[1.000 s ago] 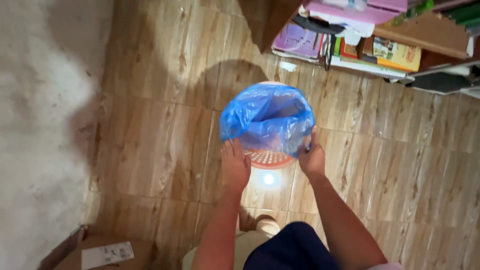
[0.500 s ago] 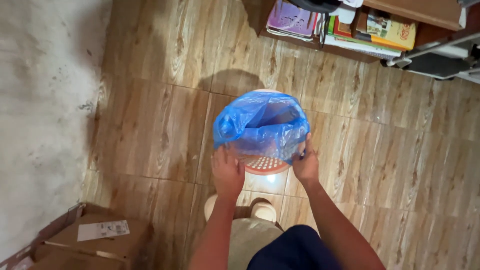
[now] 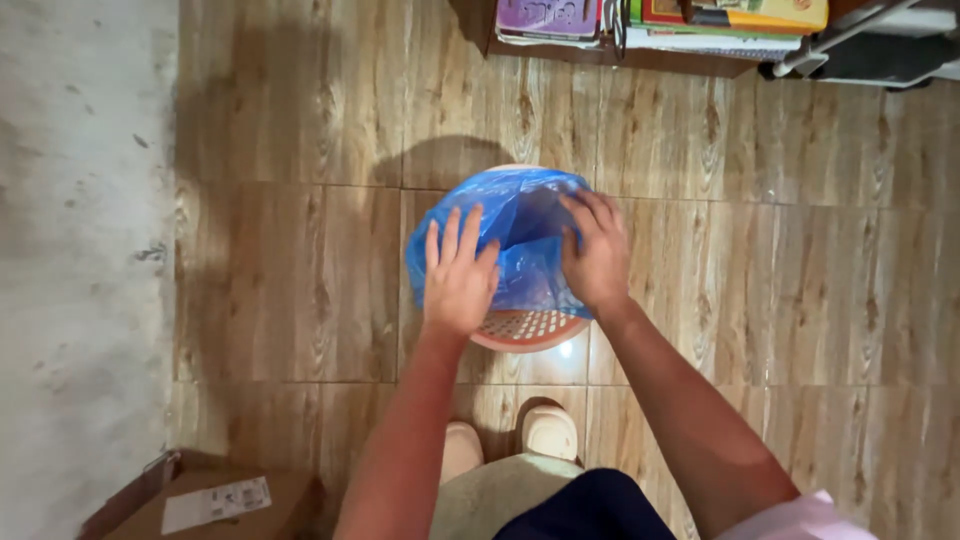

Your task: The person places a blue plastic bag into a small round trash bin and repeatedly adjusts the bag's edges to fit the rim. The bin is held in the hands and rotated while the bag is tucked and smoothed around the opening.

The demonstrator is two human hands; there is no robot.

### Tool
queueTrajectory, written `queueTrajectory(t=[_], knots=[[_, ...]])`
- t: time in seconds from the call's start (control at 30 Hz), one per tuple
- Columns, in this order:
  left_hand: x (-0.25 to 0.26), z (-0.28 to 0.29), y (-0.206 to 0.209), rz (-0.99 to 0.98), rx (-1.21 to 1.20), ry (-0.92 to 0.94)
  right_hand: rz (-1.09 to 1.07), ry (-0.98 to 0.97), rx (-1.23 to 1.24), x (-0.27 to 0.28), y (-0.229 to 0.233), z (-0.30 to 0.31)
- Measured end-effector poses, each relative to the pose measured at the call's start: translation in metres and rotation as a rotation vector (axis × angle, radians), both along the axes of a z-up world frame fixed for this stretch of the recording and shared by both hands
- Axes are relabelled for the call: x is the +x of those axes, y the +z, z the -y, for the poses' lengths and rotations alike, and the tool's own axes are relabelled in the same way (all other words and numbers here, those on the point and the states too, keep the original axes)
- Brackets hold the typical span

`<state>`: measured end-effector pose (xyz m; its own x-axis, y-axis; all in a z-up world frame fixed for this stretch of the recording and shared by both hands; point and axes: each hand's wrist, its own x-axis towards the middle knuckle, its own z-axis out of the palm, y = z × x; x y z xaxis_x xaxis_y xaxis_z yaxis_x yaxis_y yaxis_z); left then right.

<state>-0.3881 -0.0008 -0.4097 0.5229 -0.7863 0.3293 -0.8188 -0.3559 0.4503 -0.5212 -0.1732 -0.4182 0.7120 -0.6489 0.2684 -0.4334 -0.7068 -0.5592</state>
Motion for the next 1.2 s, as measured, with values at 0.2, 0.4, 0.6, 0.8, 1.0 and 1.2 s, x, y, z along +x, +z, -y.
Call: queueTrajectory(t=[0.2, 0.4, 0.6, 0.8, 1.0, 1.2], knots=[[0.026, 0.021, -0.075, 0.052, 0.192, 0.021, -0.211, 0.101, -0.074, 0.017, -0.04, 0.027], [0.044, 0.036, -0.072, -0.005, 0.204, 0.085, -0.239, 0.071, -0.09, 0.027, -0.052, 0.028], [0.052, 0.051, -0.075, -0.24, 0.202, 0.17, -0.321, -0.018, -0.102, 0.038, -0.058, 0.027], [0.073, 0.044, -0.114, -0.296, 0.18, 0.262, -0.375, -0.117, -0.062, 0.045, -0.072, 0.029], [0.068, 0.027, -0.112, -0.58, 0.01, 0.437, -0.359, -0.095, -0.058, 0.045, -0.071, 0.028], [0.053, -0.031, -0.148, -0.954, -0.21, 0.39, -0.253, 0.063, 0.019, 0.029, -0.062, 0.02]])
